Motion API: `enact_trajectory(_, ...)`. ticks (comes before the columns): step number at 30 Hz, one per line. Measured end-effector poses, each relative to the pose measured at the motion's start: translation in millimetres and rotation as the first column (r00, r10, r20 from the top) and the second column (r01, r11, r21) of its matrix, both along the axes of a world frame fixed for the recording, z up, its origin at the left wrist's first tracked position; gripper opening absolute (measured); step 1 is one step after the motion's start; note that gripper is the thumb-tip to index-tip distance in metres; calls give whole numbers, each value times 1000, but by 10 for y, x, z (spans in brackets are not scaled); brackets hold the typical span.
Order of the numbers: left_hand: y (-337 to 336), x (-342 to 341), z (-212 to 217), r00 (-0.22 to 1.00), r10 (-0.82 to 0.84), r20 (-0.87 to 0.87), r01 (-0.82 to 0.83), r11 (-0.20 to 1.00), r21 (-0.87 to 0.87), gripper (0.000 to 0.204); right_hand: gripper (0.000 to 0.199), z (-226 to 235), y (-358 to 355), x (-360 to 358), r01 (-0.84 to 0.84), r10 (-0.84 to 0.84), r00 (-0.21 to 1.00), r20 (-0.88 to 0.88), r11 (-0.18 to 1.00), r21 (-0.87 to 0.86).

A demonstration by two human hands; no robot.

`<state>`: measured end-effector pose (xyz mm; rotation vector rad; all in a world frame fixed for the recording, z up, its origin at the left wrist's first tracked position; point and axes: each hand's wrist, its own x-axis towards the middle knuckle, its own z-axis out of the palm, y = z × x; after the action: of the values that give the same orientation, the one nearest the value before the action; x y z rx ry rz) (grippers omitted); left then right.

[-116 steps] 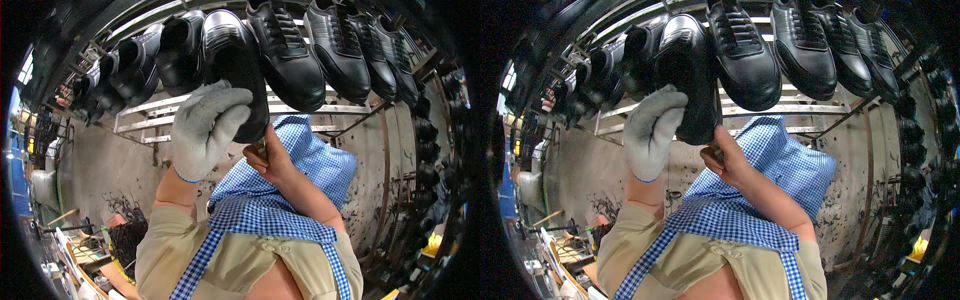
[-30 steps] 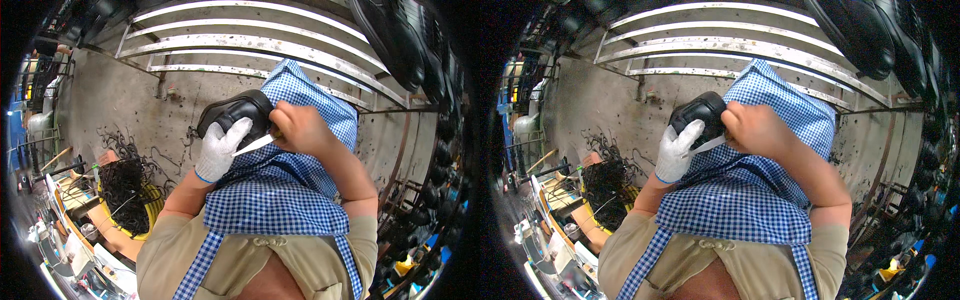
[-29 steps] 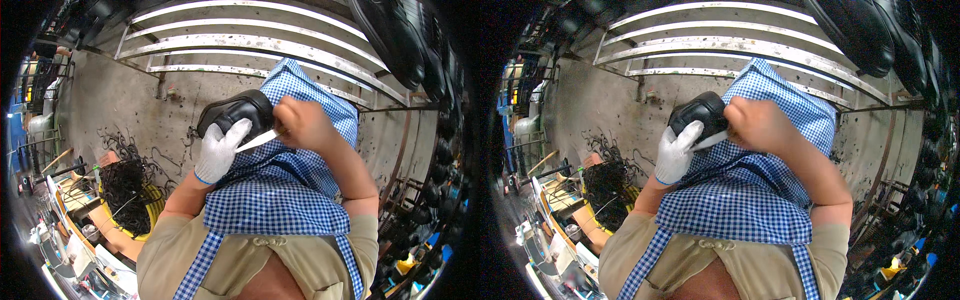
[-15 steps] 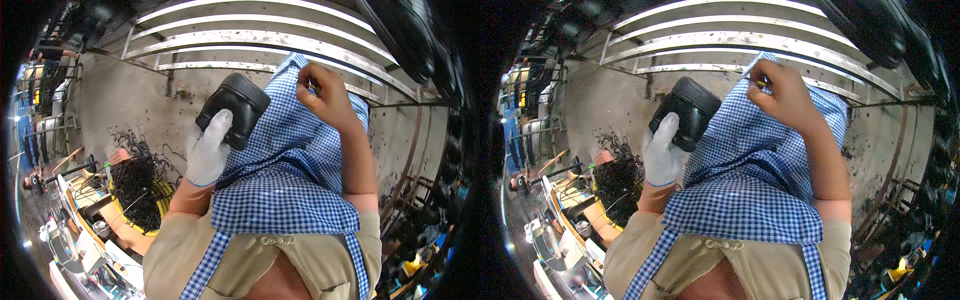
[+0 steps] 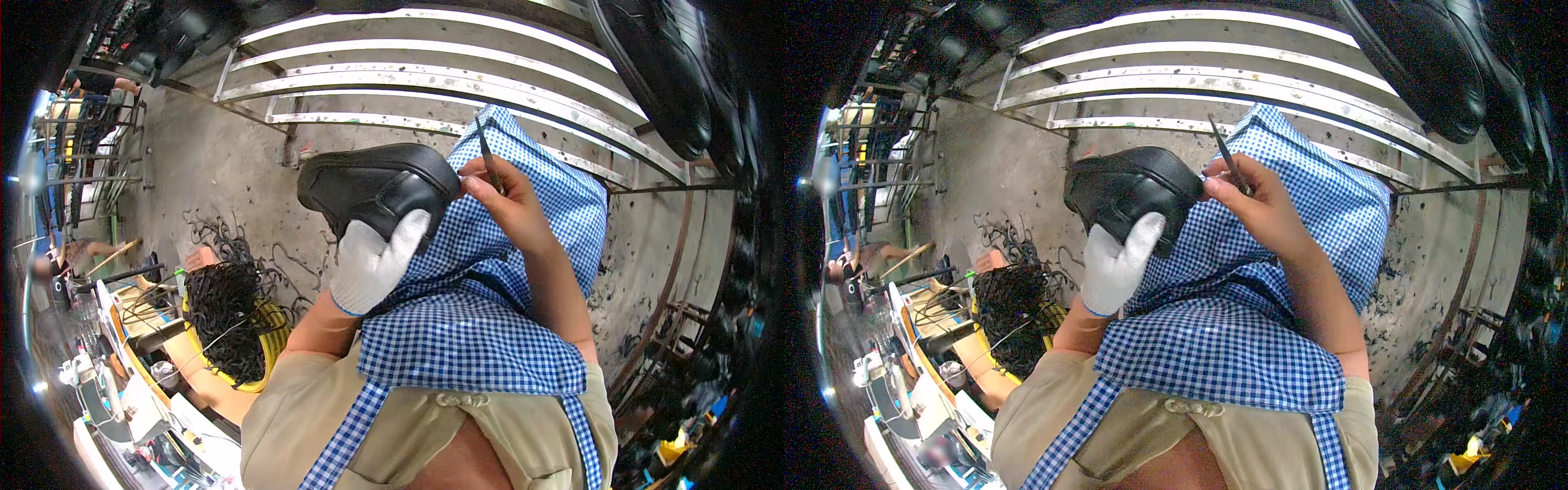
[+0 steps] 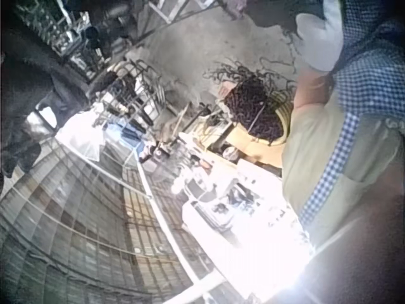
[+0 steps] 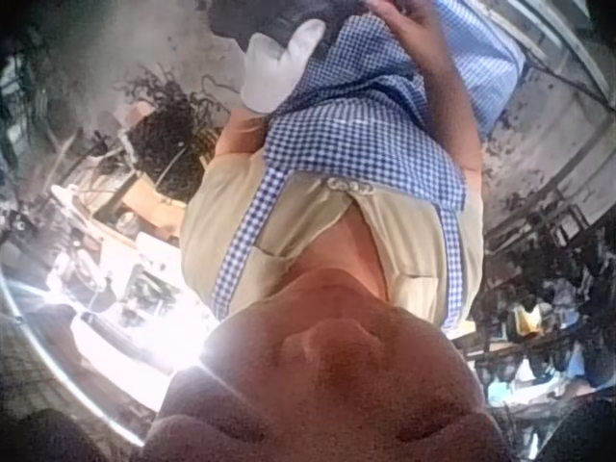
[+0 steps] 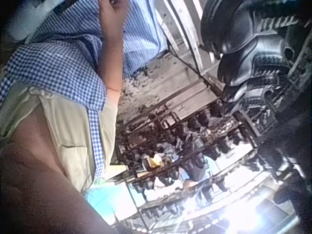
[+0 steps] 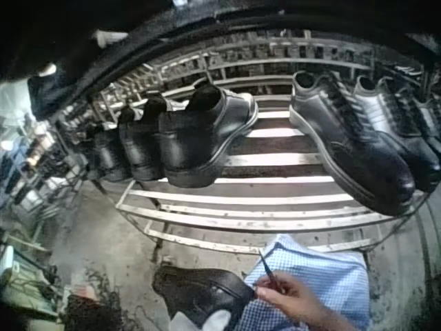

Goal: Trimming excess material or cleaning finished black shoes using a small hand tool.

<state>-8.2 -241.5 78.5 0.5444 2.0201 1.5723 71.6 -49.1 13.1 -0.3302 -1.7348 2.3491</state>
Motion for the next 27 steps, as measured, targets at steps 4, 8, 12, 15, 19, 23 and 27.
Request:
enact_trajectory(4,-51,-3,-68,960,-105,-258,88,993,-78,24,29,10,-1,17,-56,49,996,78,994,90)
enact_trajectory(8,-36,-6,-26,911,-171,-375,146,985,-93,24,34,-17,-14,-8,-206,196,971,136,976,69)
enact_trajectory(12,-32,-28,69,775,-380,-504,333,925,-186,30,49,42,10,-13,-408,431,878,210,901,-146)
enact_trajectory(15,-153,5,-108,642,-555,-529,437,832,-341,33,69,-231,-109,22,-393,423,902,84,886,-245)
enact_trajectory(19,-197,-166,237,527,-790,-313,634,611,-474,28,72,-503,-170,158,-279,364,922,135,863,-422)
enact_trajectory(23,-520,-401,240,966,-257,-10,254,949,188,40,72,-944,-43,518,-219,352,924,147,804,-552)
enact_trajectory(27,-268,-558,-188,928,326,181,-373,808,457,48,66,-1110,-84,691,-151,304,918,255,862,-484)
